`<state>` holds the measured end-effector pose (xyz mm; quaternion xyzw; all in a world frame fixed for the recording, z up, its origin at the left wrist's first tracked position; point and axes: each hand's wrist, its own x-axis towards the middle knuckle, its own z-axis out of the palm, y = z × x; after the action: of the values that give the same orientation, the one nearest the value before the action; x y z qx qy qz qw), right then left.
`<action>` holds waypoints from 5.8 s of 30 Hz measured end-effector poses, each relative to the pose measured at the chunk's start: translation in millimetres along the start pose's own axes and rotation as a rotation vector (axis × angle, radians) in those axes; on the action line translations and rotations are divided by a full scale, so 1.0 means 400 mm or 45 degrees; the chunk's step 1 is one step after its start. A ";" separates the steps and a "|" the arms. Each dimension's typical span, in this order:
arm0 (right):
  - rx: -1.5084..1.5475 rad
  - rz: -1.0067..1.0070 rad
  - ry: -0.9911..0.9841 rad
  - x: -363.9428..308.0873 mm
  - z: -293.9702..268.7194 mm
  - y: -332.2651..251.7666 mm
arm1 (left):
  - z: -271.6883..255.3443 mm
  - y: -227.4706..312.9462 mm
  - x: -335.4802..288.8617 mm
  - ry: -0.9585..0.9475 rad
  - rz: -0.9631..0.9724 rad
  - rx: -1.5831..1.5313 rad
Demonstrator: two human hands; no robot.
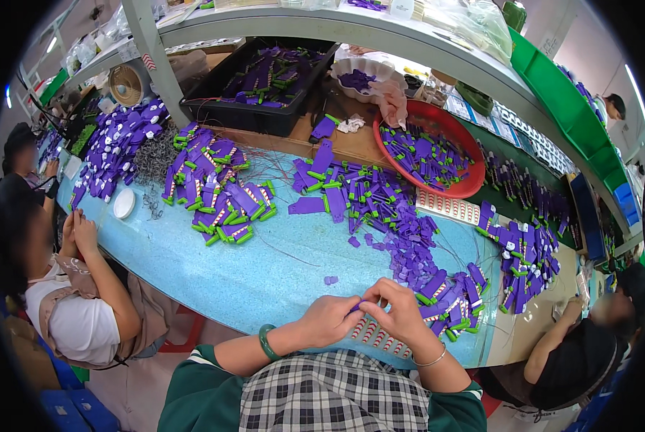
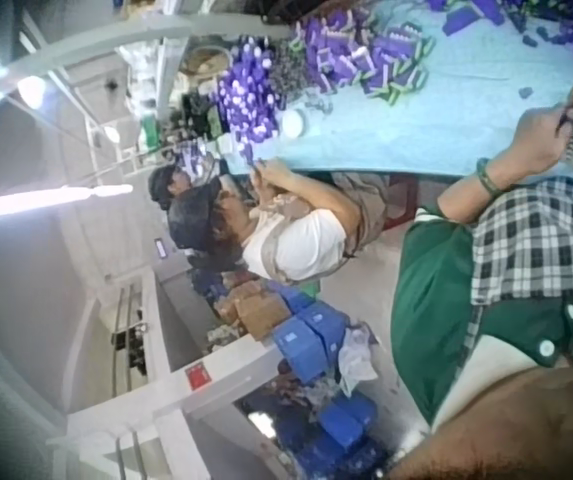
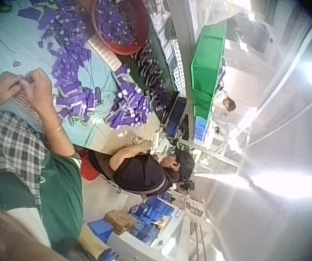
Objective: The person assembles small purple and green plastic components by hand at a workbench. They repeatedly pick up a purple base, insert a green piece, and place the finished unit on the table.
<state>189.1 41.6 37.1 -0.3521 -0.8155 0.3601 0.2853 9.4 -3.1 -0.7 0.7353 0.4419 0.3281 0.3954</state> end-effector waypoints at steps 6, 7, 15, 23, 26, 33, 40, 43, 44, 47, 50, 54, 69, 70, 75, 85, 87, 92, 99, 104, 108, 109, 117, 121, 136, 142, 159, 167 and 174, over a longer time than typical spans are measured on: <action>0.165 0.205 0.090 -0.027 0.035 0.010 | 0.004 0.017 0.006 -0.104 -0.265 -0.297; 0.155 0.232 0.076 -0.030 0.030 0.014 | 0.011 0.011 0.013 -0.168 -0.278 -0.393; -0.188 0.389 -0.044 -0.087 -0.273 0.098 | -0.154 -0.095 0.171 0.168 -0.082 0.698; -0.718 0.035 0.032 -0.108 -0.120 0.029 | -0.263 -0.236 0.246 0.243 -0.191 1.444; -0.742 0.017 -0.079 -0.094 0.016 -0.006 | -0.273 -0.162 0.211 0.436 -0.003 1.136; -0.686 0.036 -0.020 -0.089 0.119 0.029 | -0.203 -0.009 0.026 0.276 -0.289 -1.413; -0.532 -0.067 0.113 -0.096 0.129 0.049 | 0.003 -0.080 -0.038 0.201 -0.498 -1.306; -0.519 -0.091 0.125 -0.100 0.137 0.068 | 0.017 -0.070 -0.041 0.220 -0.547 -1.109; -0.438 -0.089 0.129 -0.098 0.134 0.072 | 0.017 -0.059 -0.039 0.248 -0.555 -1.063; 0.064 0.068 0.130 -0.095 0.124 0.081 | 0.028 -0.088 -0.045 0.217 -0.504 -1.019; 0.904 0.458 0.110 -0.105 0.101 0.092 | 0.010 -0.089 -0.044 0.084 -0.508 -0.921; 0.790 0.472 0.093 -0.083 0.050 0.075 | -0.029 -0.031 -0.026 -0.054 -0.515 -0.905; 0.817 0.386 0.396 -0.057 0.089 0.004 | -0.032 0.009 -0.004 0.014 -0.492 -1.365; 0.862 0.443 0.379 -0.057 0.089 0.003 | -0.029 0.009 -0.005 0.031 -0.501 -1.447; 0.887 0.488 0.370 -0.053 0.095 0.008 | -0.017 0.009 -0.006 -0.022 -0.486 -1.675; 0.779 0.390 0.455 -0.061 0.113 0.031 | -0.007 0.014 -0.003 -0.038 -0.448 -1.725; 0.741 0.372 0.468 -0.063 0.116 0.033 | -0.008 0.014 -0.003 -0.048 -0.448 -1.731; 0.674 0.349 0.473 -0.068 0.120 0.040 | -0.009 0.022 -0.002 -0.067 -0.455 -1.610; 0.405 0.224 0.512 -0.068 0.104 0.034 | 0.003 0.026 -0.003 -0.030 -0.407 -1.247; 0.050 -0.036 0.626 -0.063 0.088 0.013 | 0.017 0.010 -0.014 -0.102 -0.366 -1.312; -0.099 -0.072 0.568 -0.055 0.083 0.025 | 0.030 0.023 -0.023 -0.001 -0.216 -1.205; -0.066 -0.049 0.537 -0.047 0.081 0.026 | 0.029 0.028 -0.022 0.045 -0.162 -1.148; 0.558 0.166 0.067 -0.033 0.083 0.028 | 0.047 -0.006 0.006 -0.556 -0.863 -2.032; 1.160 0.318 0.075 -0.052 0.097 0.033 | 0.055 -0.038 0.011 -0.929 -0.533 -2.164; 1.528 0.560 0.116 -0.020 0.035 0.000 | -0.079 0.010 0.027 0.446 1.136 0.719; 1.400 0.633 0.025 -0.022 0.044 0.014 | -0.071 0.008 0.025 0.415 1.293 0.655; 0.921 0.396 0.020 -0.109 0.004 0.034 | -0.050 0.010 0.015 0.359 0.390 0.039; 0.863 0.483 -0.060 -0.088 0.001 0.066 | -0.042 0.014 0.029 -0.119 -0.425 -0.978; 1.129 0.623 -0.143 -0.084 0.004 0.082 | -0.038 0.018 0.038 -0.183 -0.492 -0.964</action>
<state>219.8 30.8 3.1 -0.3580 -0.4920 0.7461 0.2705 5.4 13.1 14.6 0.4631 0.3912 0.3351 0.7212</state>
